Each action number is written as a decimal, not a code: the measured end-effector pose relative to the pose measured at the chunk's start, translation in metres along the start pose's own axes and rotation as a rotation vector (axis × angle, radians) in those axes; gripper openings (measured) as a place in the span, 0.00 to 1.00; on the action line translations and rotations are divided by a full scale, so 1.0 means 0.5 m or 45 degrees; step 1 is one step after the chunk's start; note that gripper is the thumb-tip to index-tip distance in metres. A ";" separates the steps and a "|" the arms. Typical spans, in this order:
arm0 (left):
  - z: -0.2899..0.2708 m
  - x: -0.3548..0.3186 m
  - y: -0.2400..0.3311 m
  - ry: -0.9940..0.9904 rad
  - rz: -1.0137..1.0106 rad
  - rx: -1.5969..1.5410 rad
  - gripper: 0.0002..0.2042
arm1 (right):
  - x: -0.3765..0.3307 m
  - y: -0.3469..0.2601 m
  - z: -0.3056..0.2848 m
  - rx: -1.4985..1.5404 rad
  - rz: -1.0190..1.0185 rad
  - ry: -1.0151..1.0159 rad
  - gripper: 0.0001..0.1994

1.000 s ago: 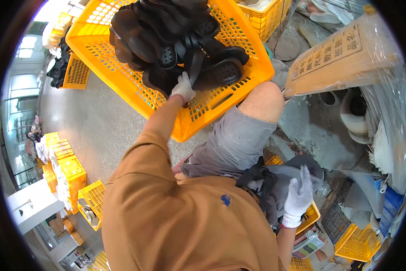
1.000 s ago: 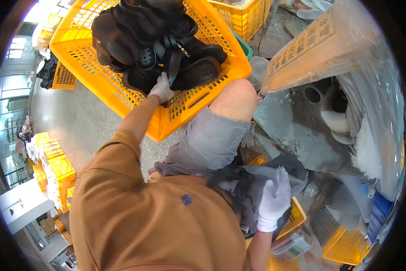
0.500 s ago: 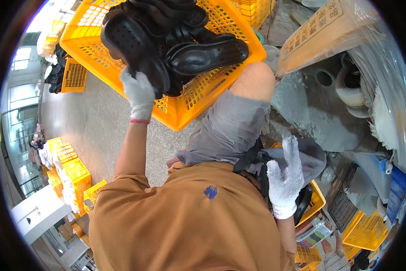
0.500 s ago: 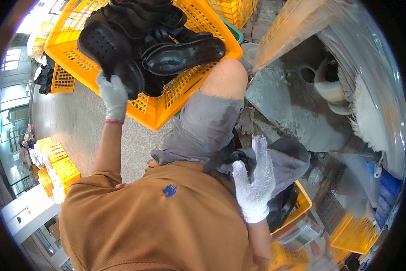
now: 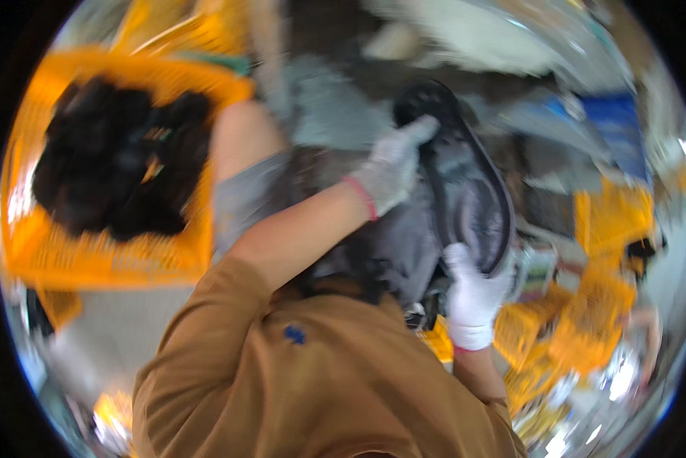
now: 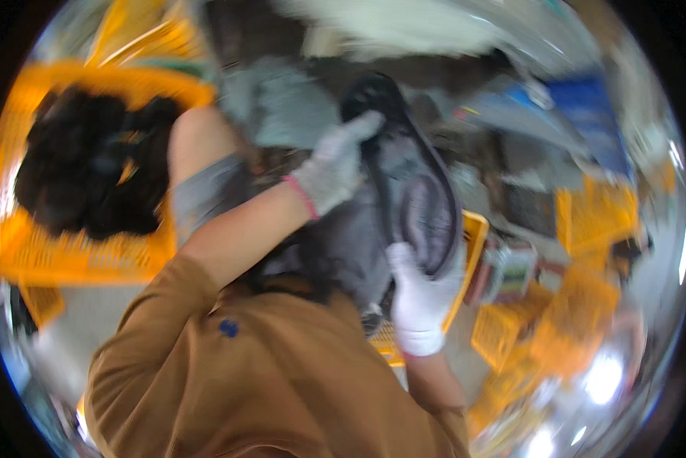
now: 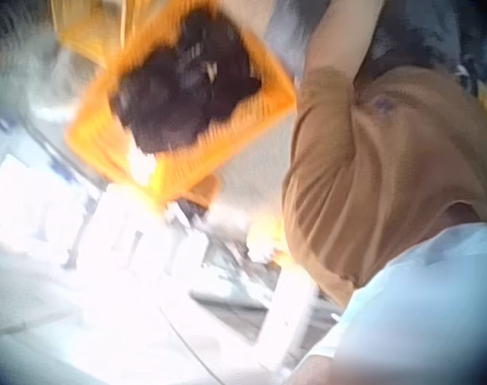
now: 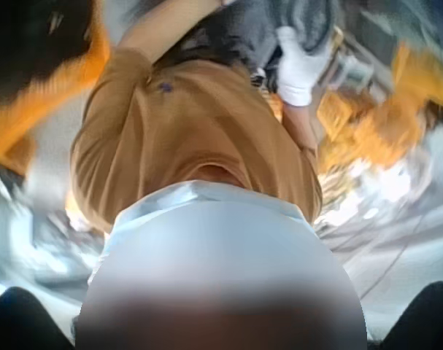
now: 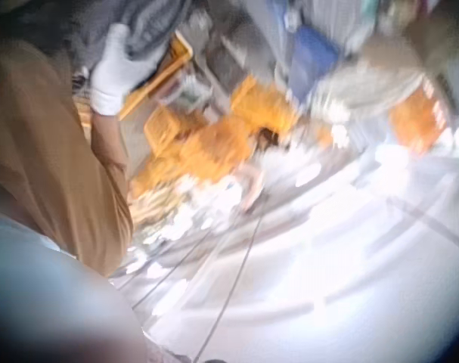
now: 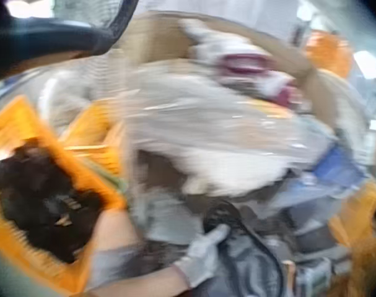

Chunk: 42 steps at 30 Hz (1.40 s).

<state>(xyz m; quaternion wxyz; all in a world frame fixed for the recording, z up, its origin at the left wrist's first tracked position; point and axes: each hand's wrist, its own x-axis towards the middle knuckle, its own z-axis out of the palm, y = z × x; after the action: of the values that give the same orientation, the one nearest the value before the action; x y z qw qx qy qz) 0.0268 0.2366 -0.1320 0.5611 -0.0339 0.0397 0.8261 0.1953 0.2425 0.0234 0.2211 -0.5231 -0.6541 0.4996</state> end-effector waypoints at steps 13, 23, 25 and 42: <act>0.023 0.031 0.231 0.224 -0.107 1.972 0.27 | 0.461 0.009 0.188 -0.042 -0.699 -0.283 0.15; -0.051 0.277 0.005 0.347 0.188 0.451 0.29 | 0.348 0.054 0.081 -0.342 -1.079 0.221 0.43; -0.014 0.278 0.089 0.282 0.043 0.701 0.35 | 0.411 0.080 0.108 -0.254 -0.919 0.085 0.34; -0.030 0.170 0.091 0.185 -0.110 0.934 0.16 | 0.256 0.021 0.062 -1.503 -1.316 -0.345 0.32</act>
<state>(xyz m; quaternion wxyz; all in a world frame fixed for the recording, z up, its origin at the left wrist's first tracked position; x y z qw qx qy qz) -0.0466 0.2969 -0.1541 0.5659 0.1093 0.3713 0.7280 0.1299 0.3447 -0.0284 0.0296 -0.1187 -0.9918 -0.0361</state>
